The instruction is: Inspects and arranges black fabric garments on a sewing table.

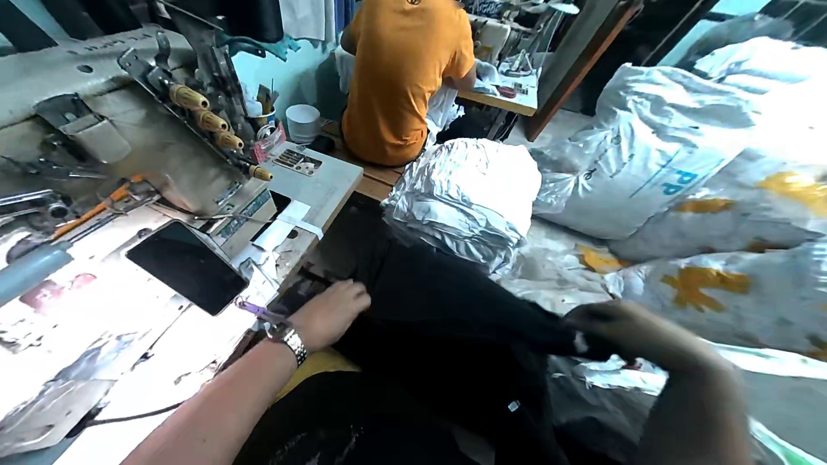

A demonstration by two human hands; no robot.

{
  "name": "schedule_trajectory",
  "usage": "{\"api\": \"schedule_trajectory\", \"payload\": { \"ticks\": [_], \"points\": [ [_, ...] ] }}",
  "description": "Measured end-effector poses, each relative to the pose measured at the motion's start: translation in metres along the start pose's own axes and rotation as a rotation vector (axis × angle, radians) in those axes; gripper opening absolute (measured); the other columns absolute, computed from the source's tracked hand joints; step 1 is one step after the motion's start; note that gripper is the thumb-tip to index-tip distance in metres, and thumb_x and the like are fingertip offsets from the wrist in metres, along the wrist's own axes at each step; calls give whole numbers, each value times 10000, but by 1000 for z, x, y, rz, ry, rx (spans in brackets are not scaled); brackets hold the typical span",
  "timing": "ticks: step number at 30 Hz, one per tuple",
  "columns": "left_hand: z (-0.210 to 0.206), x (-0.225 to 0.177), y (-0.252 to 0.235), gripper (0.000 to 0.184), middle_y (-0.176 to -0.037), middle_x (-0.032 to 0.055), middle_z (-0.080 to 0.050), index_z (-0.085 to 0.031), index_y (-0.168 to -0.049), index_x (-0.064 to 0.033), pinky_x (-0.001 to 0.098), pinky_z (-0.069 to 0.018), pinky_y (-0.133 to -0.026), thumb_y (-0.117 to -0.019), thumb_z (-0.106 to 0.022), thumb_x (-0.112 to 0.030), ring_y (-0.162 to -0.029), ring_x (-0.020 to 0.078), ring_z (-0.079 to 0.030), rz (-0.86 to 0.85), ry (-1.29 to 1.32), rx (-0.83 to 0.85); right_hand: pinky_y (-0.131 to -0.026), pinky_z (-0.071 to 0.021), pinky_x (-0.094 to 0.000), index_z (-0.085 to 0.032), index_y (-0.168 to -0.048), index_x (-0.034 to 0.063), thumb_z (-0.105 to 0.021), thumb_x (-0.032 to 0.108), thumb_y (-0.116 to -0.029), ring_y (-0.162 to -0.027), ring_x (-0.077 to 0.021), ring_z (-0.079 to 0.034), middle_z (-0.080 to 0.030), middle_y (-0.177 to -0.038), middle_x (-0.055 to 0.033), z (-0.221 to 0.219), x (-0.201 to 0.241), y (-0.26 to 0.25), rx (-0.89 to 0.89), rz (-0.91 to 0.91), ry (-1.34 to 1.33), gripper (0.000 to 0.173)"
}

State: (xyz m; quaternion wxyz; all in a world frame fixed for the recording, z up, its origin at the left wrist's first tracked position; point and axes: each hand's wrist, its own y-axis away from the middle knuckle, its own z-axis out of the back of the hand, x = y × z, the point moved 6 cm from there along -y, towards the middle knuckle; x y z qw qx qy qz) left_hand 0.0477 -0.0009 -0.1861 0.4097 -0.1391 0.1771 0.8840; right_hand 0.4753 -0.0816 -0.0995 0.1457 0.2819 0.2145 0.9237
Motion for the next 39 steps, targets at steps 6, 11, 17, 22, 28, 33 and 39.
{"api": "schedule_trajectory", "payload": {
  "ticks": [6, 11, 17, 22, 28, 33, 39],
  "points": [
    [-27, 9, 48, 335, -1627, 215, -346, -594, -1353, -33, 610, -305, -1193, -1047, -559, -165, -1520, 422, -299, 201, -49, 205, -556, -498, -434, -719, -1188, 84, -480, 276, -1100, -545, -209, -576, -708, -791, -114, -16, 39, -42, -37, 35, 73, 318],
    [12, -3, 140, 282, -1343, 157, -636, -667, -1224, -44, 504, -473, -1092, -1048, -564, -240, -1284, 323, -597, 180, 87, -144, -629, -565, -465, -709, -1239, 152, -443, 316, -1106, -639, -216, -658, -719, -867, -89, -37, 143, -70, -93, 366, 79, 340],
    [-2, -2, 311, 243, -1245, 79, -695, -700, -1172, -83, 389, -553, -1008, -1037, -594, -256, -1158, 187, -672, 584, 220, -645, -715, -586, -468, -741, -1199, 161, -518, 276, -1073, -735, -205, -695, -742, -898, -66, -173, 312, -56, 222, 982, 140, 281],
    [-37, -25, 439, 245, -1165, 80, -716, -721, -1105, -49, 332, -573, -970, -1020, -594, -241, -1085, 134, -686, 950, 164, -1168, -830, -599, -420, -757, -1146, 152, -520, 340, -1072, -861, -152, -715, -754, -992, -34, -320, 424, 21, 659, 1481, 157, 311],
    [-57, -52, 503, 303, -1381, 164, -624, -741, -1094, -93, 585, -362, -1165, -986, -589, -332, -1413, 387, -471, 1487, -389, -1227, -913, -562, -488, -710, -1198, 112, -560, 181, -1031, -1021, -265, -711, -734, -1083, -109, -445, 466, 83, 781, 1653, 379, 235],
    [-63, -42, 529, 836, -1633, 146, -377, -541, -1488, -217, 759, -166, -1171, -777, -812, -562, -1525, 439, -282, 1815, -430, -909, -585, -607, -463, -757, -1098, 180, -743, 119, -814, -741, -239, -736, -738, -896, -54, -459, 455, 85, 386, 1887, 254, 290],
    [-58, -37, 541, 838, -1620, 78, -418, -535, -1490, -227, 705, -211, -1187, -832, -650, -732, -1519, 347, -337, 1815, -486, -930, -647, -606, -529, -751, -1184, 102, -753, 78, -801, -791, -312, -741, -746, -941, -127, -454, 456, 84, 474, 1836, 323, 383]
  ]
}}
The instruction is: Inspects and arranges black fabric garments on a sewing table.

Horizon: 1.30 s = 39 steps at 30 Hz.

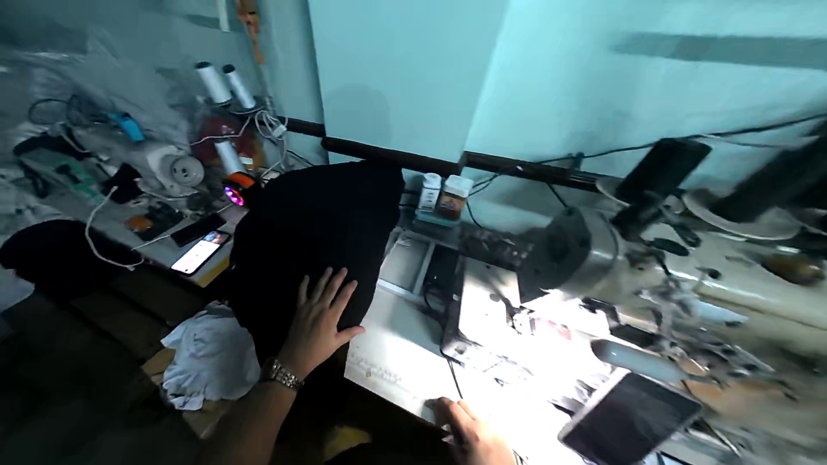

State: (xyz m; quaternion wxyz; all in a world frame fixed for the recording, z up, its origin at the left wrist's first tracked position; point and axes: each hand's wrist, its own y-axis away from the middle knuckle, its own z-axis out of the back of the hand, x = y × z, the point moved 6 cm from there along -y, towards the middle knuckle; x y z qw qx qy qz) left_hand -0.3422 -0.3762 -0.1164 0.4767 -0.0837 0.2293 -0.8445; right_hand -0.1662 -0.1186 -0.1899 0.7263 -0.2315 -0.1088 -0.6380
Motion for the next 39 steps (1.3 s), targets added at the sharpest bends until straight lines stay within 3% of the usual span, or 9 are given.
{"api": "schedule_trajectory", "payload": {
  "ticks": [7, 13, 16, 21, 24, 27, 33, 38, 39],
  "points": [
    [21, 115, 10, 686, -1629, 158, -378, -505, -1516, -142, 679, -179, -1213, -1016, -417, -604, -1536, 384, -281, 457, 81, -184, -729, -595, -556, -727, -1207, 21, -683, 53, -867, -852, -378, -734, -732, -992, -210, -8, -4, -3, 72, -31, -52, 344],
    [14, 185, 49, 837, -1591, 223, -394, -289, -1605, -88, 547, -361, -1185, -971, -651, -498, -1463, 343, -413, 925, 667, -333, -778, -598, -530, -729, -1197, 25, -681, 49, -874, -881, -374, -732, -730, -1008, -218, -10, -2, -6, 82, -65, -79, 328],
    [15, 195, 61, 752, -1418, 219, -573, -456, -1494, -43, 520, -454, -1110, -941, -702, -488, -1319, 314, -563, 967, 713, -328, -827, -585, -521, -729, -1179, 8, -672, 55, -888, -918, -380, -722, -729, -1016, -226, -10, -1, -10, 88, -72, -107, 300],
    [13, 198, 65, 732, -1373, 200, -607, -515, -1441, -26, 502, -491, -1074, -887, -789, -418, -1276, 280, -592, 1076, 973, -314, -912, -563, -531, -682, -1173, -75, -641, 57, -938, -987, -385, -713, -718, -1072, -259, -13, -7, -16, 143, -110, -212, 272],
    [19, 198, 58, 763, -1412, 189, -582, -466, -1485, -44, 476, -493, -1085, -868, -821, -318, -1299, 255, -578, 1015, 1001, -353, -912, -563, -519, -683, -1156, -81, -600, 78, -991, -963, -361, -718, -724, -1049, -250, -8, 1, -23, 190, -99, -267, 244],
    [43, 188, 41, 739, -1359, 223, -606, -462, -1484, -40, 534, -487, -1070, -867, -812, -246, -1272, 314, -596, 948, 752, -358, -764, -574, -457, -724, -1102, -38, -606, 92, -984, -777, -294, -694, -727, -911, -197, 4, 20, -40, 116, 0, -221, 211],
    [88, 81, -22, 385, -1268, 250, -654, -654, -1244, 42, 576, -523, -1003, -896, -714, -113, -1185, 404, -644, 491, 246, -242, -656, -573, -229, -772, -1011, 114, -607, 261, -987, -700, -27, -647, -724, -850, 19, 43, 84, -130, -158, 226, -333, 223],
    [42, 1, -35, 182, -1285, 119, -692, -705, -1099, -92, 534, -499, -1040, -979, -576, -45, -1237, 346, -631, 46, 159, -190, -564, -531, -277, -548, -1427, 45, -540, 364, -1057, -735, -118, -660, -708, -1060, -83, 44, 148, -238, -6, -90, -765, 489],
    [36, -2, -32, 187, -1293, 102, -694, -705, -1101, -100, 530, -500, -1035, -958, -604, -37, -1252, 338, -626, 43, 152, -214, -642, -551, -314, -496, -1472, 41, -585, 392, -1035, -788, -139, -657, -688, -1101, -112, 37, 151, -254, -11, -133, -761, 568]
  ]
}}
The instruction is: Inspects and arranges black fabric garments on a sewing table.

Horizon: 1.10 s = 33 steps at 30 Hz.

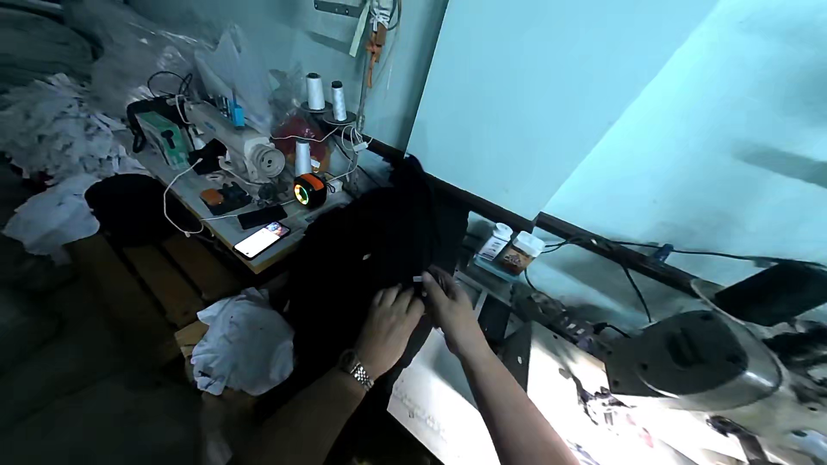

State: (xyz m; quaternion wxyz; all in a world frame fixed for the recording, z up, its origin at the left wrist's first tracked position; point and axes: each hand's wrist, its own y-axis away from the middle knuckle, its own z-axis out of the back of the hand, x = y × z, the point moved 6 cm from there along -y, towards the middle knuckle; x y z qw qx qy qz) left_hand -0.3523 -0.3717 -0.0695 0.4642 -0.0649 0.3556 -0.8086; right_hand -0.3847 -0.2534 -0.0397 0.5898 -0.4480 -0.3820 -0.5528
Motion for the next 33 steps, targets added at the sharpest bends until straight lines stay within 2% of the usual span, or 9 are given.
{"api": "schedule_trajectory", "payload": {
  "ticks": [2, 4, 7, 10, 15, 21, 27, 30, 33],
  "points": [
    [-1, 4, 6, 277, -1274, 78, -706, -717, -1131, -98, 519, -509, -1026, -866, -697, -17, -1264, 319, -620, 2, 0, -36, -932, -565, -409, -438, -1513, 35, -717, 401, -948, -1082, -202, -680, -666, -1275, -167, -13, -12, -21, -36, -10, 40, 729],
    [2, 6, 10, 290, -1268, 65, -703, -708, -1161, -95, 496, -480, -1072, -874, -699, -55, -1309, 292, -586, -9, 42, -1, -1016, -541, -412, -432, -1509, 36, -800, 376, -880, -1172, -199, -661, -655, -1319, -155, -21, -27, -29, -75, 21, 69, 804],
    [10, 11, 16, 274, -1307, 54, -679, -691, -1189, -99, 455, -367, -1190, -995, -617, -279, -1404, 267, -495, -37, 199, 139, -975, -559, -417, -451, -1487, 40, -822, 326, -866, -1119, -201, -675, -662, -1292, -152, -21, -36, -29, -108, 58, 104, 778],
    [31, 28, 16, 342, -1264, 74, -707, -732, -1139, -89, 439, -412, -1169, -1009, -615, -383, -1340, 252, -569, -28, 316, 79, -936, -573, -432, -477, -1470, 47, -821, 336, -867, -1065, -205, -695, -687, -1236, -148, -17, -39, -29, -113, 75, 140, 752],
    [38, 86, 17, 579, -1642, 77, -383, -597, -1435, -316, 755, -208, -1164, -992, -462, -663, -1535, 421, -265, 250, 72, 169, -989, -552, -419, -481, -1475, 31, -781, 324, -912, -1136, -209, -674, -664, -1295, -167, -15, -40, -27, -112, 112, 160, 702],
    [39, 163, 37, 761, -1531, 211, -469, -401, -1540, -50, 535, -416, -1149, -952, -687, -440, -1402, 344, -481, 670, 320, -100, -948, -567, -400, -486, -1462, 28, -786, 311, -910, -1075, -196, -689, -681, -1253, -156, -15, -43, -27, -109, 104, 136, 690],
    [32, 170, 35, 402, -1301, 223, -614, -650, -1197, 42, 501, -462, -1075, -1041, -580, -322, -1240, 336, -583, 659, 380, 12, -911, -574, -403, -480, -1463, 28, -793, 298, -904, -1034, -204, -695, -679, -1243, -165, -13, -41, -26, -115, 92, 114, 696],
    [44, 167, 36, 267, -1142, 131, -684, -665, -1154, 16, 369, -532, -962, -1047, -541, -194, -1065, 160, -649, 672, 666, -208, -912, -578, -387, -488, -1457, 35, -795, 307, -900, -1039, -186, -693, -676, -1252, -151, -13, -44, -28, -113, 95, 104, 692],
    [46, 178, 46, 143, -822, 50, -600, -615, -928, -24, 319, -517, -718, -1009, -585, -137, -761, 119, -585, 767, 739, -396, -902, -578, -390, -498, -1452, 45, -801, 321, -894, -1017, -182, -695, -684, -1234, -145, -11, -46, -28, -123, 81, 115, 693]
  ]
}}
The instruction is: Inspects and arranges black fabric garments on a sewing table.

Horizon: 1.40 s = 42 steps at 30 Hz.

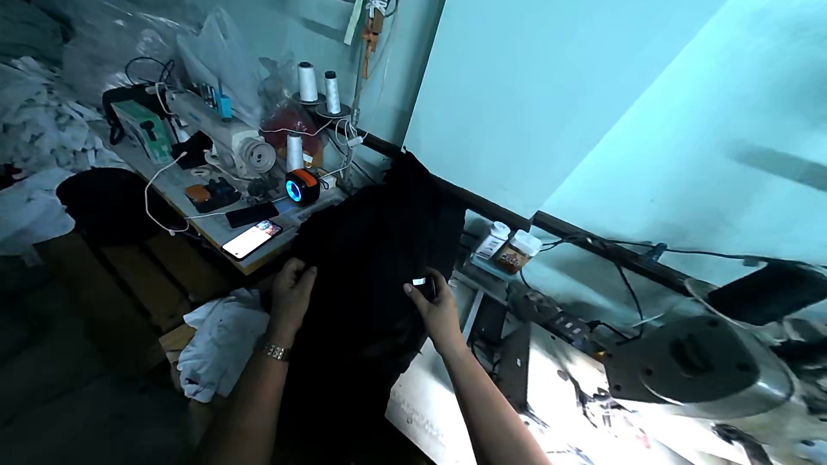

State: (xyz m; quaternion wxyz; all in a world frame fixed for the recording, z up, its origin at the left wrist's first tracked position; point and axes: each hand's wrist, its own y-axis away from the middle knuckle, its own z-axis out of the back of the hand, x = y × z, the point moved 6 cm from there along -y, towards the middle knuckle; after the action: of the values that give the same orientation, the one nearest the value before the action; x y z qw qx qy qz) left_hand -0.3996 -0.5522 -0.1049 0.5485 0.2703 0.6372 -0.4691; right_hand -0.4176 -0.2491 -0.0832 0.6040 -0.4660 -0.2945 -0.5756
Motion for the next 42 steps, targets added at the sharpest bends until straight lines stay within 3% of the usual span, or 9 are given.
{"api": "schedule_trajectory", "payload": {
  "ticks": [3, 7, 13, 22, 27, 30, 34, 37, 42],
  "points": [
    [10, 14, 8, 122, -874, 108, -605, -604, -982, 35, 335, -505, -713, -963, -615, -85, -782, 162, -582, -10, -142, -165, -799, -570, -374, -496, -1406, 8, -823, 329, -871, -844, -167, -666, -687, -1079, -137, 3, -1, 3, -41, -15, 18, 704],
    [-4, -14, 34, 309, -1355, 246, -603, -662, -1191, 36, 571, -428, -1098, -950, -577, -136, -1298, 412, -552, -332, -477, -149, -681, -535, -352, -544, -1260, -15, -838, 378, -848, -683, -131, -589, -630, -840, -70, 7, 0, 4, -64, -51, 90, 641],
    [-101, -49, 74, 799, -1671, 216, -252, -424, -1580, -212, 539, -288, -1231, -904, -669, -560, -1520, 388, -308, -389, -608, 482, -820, -585, -462, -649, -1215, 15, -759, 464, -905, -869, -218, -703, -718, -962, -126, 12, -3, 4, 19, -153, 61, 557],
    [-108, -49, 89, 717, -1673, 222, -245, -491, -1533, -152, 503, -270, -1250, -930, -646, -509, -1554, 428, -199, -505, -586, 519, -801, -641, -385, -679, -1170, 3, -810, 309, -890, -857, -185, -751, -763, -950, -105, -5, 15, 12, 144, -213, -240, 435],
    [-75, -62, 35, 346, -1309, 108, -682, -731, -1165, -72, 419, -463, -1110, -1047, -497, -299, -1279, 229, -607, -478, -330, 397, -719, -637, -361, -707, -1047, 16, -818, 212, -870, -750, -153, -739, -755, -845, -72, -10, 13, 10, 23, -130, -181, 287],
    [-50, -44, -45, 313, -1295, 141, -659, -657, -1282, -46, 483, -489, -1087, -1047, -544, -220, -1245, 271, -614, -280, -424, 217, -732, -638, -355, -704, -1080, 17, -814, 211, -878, -771, -148, -742, -759, -868, -69, -9, 10, 10, 36, -146, -167, 301],
    [-37, 36, -132, 675, -1467, 304, -495, -446, -1487, 15, 639, -394, -1129, -956, -712, -307, -1375, 468, -478, -2, -402, 69, -727, -640, -370, -705, -1076, 17, -812, 220, -882, -762, -164, -745, -761, -860, -77, -9, 7, 9, 37, -153, -162, 301],
    [-44, 71, -154, 607, -1408, 287, -570, -564, -1408, 18, 620, -392, -1135, -985, -677, -403, -1349, 445, -520, 62, -393, 183, -740, -640, -382, -705, -1090, 22, -811, 235, -883, -776, -170, -747, -762, -871, -80, -8, 4, 7, 47, -172, -152, 315],
    [-38, 30, -151, 399, -1307, 290, -603, -606, -1281, 47, 602, -438, -1089, -1024, -636, -257, -1272, 435, -568, -13, -492, 219, -745, -639, -374, -706, -1089, 22, -806, 233, -888, -784, -164, -746, -762, -879, -77, -8, 4, 6, 61, -171, -133, 308]
  ]
}}
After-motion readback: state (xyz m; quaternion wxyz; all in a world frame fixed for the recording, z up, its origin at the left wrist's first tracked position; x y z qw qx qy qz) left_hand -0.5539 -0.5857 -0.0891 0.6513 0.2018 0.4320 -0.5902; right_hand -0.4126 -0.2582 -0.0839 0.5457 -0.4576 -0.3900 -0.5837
